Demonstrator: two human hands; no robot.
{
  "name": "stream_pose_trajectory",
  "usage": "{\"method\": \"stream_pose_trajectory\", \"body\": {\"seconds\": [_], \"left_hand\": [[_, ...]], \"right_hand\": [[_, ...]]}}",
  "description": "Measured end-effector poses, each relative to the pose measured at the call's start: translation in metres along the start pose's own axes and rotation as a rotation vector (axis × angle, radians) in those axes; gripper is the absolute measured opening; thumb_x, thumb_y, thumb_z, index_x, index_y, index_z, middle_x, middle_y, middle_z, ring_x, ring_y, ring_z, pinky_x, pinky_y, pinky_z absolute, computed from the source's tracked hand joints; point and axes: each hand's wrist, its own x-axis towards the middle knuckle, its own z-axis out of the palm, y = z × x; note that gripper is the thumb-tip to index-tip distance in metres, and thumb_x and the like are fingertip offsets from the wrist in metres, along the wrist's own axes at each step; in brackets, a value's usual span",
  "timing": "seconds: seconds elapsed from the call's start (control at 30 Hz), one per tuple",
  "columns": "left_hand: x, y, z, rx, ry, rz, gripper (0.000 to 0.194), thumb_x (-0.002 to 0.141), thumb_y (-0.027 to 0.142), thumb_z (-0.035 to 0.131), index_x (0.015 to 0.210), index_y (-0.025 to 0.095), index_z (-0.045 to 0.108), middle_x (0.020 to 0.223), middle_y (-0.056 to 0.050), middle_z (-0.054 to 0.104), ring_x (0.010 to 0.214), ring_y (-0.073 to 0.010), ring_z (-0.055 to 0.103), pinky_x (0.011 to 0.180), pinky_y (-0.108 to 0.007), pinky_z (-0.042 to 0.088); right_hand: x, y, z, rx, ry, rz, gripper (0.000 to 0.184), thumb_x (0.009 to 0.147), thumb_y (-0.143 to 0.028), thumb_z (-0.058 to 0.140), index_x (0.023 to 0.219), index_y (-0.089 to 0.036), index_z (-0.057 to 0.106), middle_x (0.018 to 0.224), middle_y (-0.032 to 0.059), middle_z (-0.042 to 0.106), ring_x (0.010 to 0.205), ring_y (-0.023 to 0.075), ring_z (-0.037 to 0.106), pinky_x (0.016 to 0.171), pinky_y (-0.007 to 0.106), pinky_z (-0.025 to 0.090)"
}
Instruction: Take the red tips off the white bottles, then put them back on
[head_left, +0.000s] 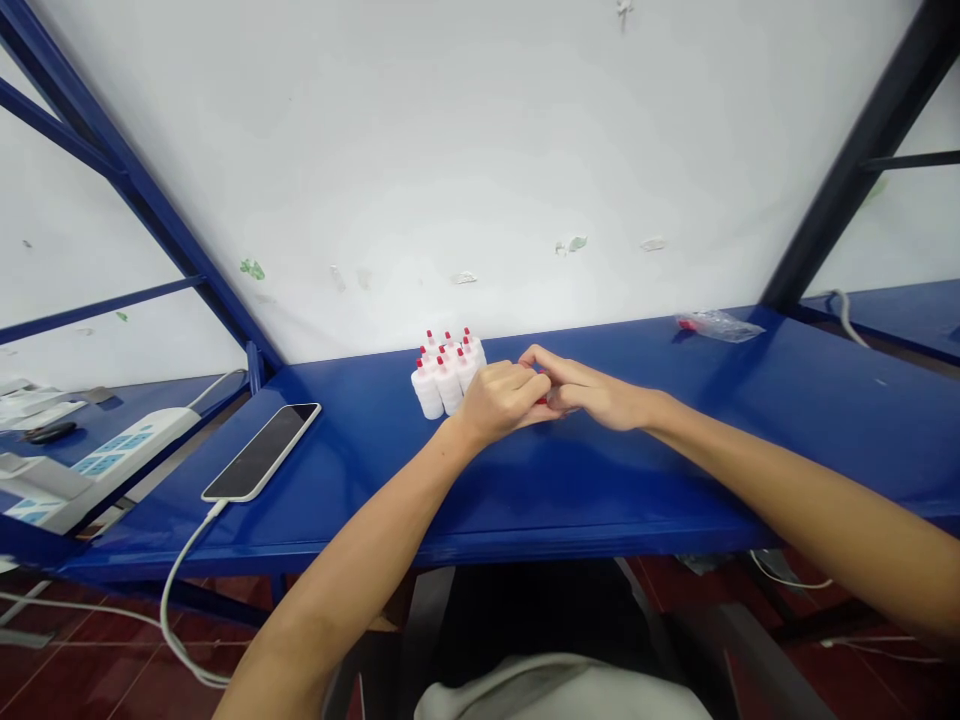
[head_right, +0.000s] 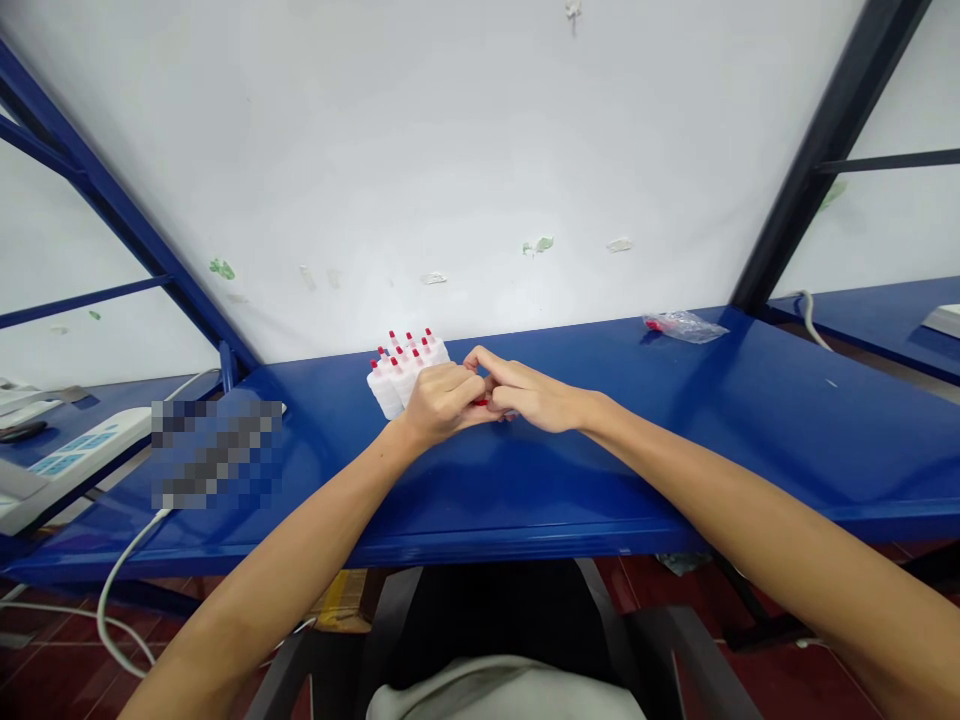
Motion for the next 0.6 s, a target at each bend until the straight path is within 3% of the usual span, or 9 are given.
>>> {"method": "stream_pose_trajectory", "body": {"seconds": [0.3, 0.6], "left_hand": [[0.0009, 0.0017, -0.0018, -0.001, 0.067, -0.018, 0.044, 0.093, 0.046, 0.057, 0.061, 0.019, 0.046, 0.049, 0.004, 0.049, 0.045, -0.0088, 0.044, 0.05, -0.026, 0.031], [-0.0022, 0.0005, 0.0007, -0.024, 0.097, -0.084, 0.042, 0.093, 0.046, 0.056, 0.062, 0.019, 0.048, 0.049, 0.003, 0.054, 0.043, -0.0087, 0.048, 0.048, -0.024, 0.033]], "right_hand": [[0.0004, -0.0008, 0.0028, -0.169, 0.047, -0.051, 0.024, 0.081, -0.017, 0.043, 0.105, -0.021, 0.038, 0.069, -0.0054, 0.042, 0.06, 0.0125, 0.038, 0.056, 0.028, 0.03], [0.0011, 0.0019, 0.0057, -0.12, 0.111, -0.049, 0.027, 0.085, -0.022, 0.053, 0.108, -0.022, 0.04, 0.068, -0.0065, 0.05, 0.056, 0.0099, 0.038, 0.052, 0.025, 0.029]]}}
